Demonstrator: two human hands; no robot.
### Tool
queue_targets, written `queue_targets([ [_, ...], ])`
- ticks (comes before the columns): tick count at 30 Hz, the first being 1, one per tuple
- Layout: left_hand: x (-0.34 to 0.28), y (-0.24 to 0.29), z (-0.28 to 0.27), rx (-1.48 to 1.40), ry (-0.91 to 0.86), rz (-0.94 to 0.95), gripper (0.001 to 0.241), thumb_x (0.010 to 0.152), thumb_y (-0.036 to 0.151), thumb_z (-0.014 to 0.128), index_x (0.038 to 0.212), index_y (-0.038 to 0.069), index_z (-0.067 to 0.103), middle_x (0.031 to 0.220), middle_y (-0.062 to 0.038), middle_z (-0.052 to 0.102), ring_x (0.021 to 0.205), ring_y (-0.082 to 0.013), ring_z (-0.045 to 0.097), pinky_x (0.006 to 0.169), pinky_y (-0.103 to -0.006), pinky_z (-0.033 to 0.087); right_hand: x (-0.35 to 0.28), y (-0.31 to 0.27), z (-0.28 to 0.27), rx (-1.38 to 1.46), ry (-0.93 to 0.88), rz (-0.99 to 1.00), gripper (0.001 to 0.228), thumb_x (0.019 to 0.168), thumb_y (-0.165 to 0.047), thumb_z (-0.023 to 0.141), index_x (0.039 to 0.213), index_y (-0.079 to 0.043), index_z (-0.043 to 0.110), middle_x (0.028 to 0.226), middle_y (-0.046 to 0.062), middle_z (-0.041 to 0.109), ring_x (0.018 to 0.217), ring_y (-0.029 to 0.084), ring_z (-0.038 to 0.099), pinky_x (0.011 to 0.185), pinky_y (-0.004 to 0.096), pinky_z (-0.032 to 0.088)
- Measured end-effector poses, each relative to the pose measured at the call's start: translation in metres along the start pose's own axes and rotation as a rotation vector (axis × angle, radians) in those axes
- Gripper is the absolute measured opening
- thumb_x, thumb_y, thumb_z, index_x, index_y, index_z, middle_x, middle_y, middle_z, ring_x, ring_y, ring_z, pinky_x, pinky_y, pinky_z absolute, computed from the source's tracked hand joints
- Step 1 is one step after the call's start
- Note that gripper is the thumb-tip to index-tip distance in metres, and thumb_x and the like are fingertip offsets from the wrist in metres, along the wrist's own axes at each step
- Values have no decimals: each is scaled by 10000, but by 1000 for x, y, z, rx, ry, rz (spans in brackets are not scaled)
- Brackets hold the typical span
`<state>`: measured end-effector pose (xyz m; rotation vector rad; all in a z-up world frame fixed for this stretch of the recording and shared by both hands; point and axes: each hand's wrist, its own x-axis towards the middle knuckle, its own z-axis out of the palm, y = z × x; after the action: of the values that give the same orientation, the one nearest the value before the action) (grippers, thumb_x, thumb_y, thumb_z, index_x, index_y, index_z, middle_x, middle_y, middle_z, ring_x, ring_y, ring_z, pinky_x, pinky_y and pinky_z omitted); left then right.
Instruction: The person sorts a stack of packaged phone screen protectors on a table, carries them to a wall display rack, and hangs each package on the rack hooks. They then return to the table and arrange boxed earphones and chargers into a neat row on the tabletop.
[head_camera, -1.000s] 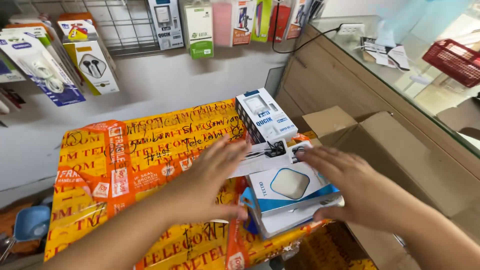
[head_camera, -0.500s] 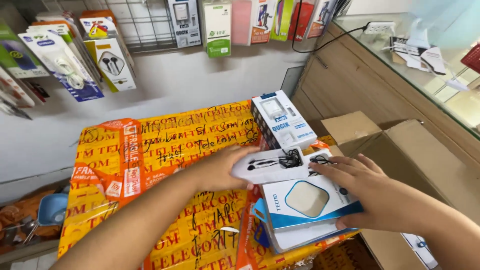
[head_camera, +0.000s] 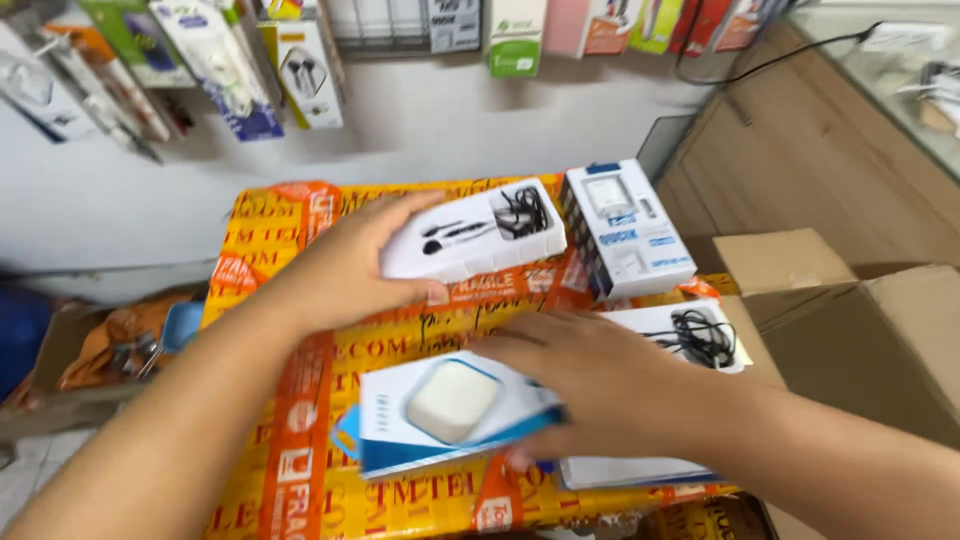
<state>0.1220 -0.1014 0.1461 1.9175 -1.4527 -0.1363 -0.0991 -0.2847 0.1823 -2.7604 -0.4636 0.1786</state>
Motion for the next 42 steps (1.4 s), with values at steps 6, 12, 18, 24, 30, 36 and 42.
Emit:
queue_targets([
  [6,-29,7,0,90,54,-100,895,693,291,886,1467,93,483,1366,-173,601,1263,-337,580,1061,-404,446,69,-8,54,-62,-105,32,956,710,-534,852,1433,-66,435,1330,206,510,1224,405,522,1014,514,440],
  [12,-60,23,-2,85,69,-185,916,664,255,887,1470,105,478,1348,-171,601,1251,-339,578,1051,-412,452,43,-5,10,11,-94,-100,662,847,-524,730,1372,-147,591,1364,66,618,1240,303,608,1012,471,516],
  [18,-69,59,11,127,24,-121,956,629,243,917,1465,81,483,1336,-179,601,1234,-365,564,1039,-429,438,28,21,-17,-288,423,-295,804,713,-580,796,1338,-114,599,1316,123,622,1219,355,571,989,511,466],
  [24,-63,66,33,26,68,-19,1110,589,350,947,1510,44,408,1454,-211,497,1365,-414,465,1139,-483,372,6,38,-12,-74,204,-144,924,696,-395,822,1497,-105,463,1371,146,576,1208,368,569,1008,479,445],
  [30,-64,72,65,240,44,-195,1245,499,403,961,1520,86,323,1543,-289,314,1422,-527,258,1136,-629,227,-56,73,-25,-203,244,168,711,704,-460,832,1375,-286,673,1425,56,608,1161,285,638,896,411,552],
  [36,-59,84,101,366,-254,-361,1081,688,447,856,1539,53,318,1518,-269,359,1426,-457,316,1081,-730,168,-77,75,-21,-244,277,242,689,656,-452,873,1293,-261,693,1373,55,632,1077,260,682,798,384,595],
  [42,-74,93,63,275,-3,-146,784,708,281,721,1404,35,457,1352,-220,555,1277,-405,497,1100,-611,329,-104,83,-21,-197,284,168,783,572,-399,879,1302,-197,685,1387,106,632,1082,274,696,904,437,553],
])
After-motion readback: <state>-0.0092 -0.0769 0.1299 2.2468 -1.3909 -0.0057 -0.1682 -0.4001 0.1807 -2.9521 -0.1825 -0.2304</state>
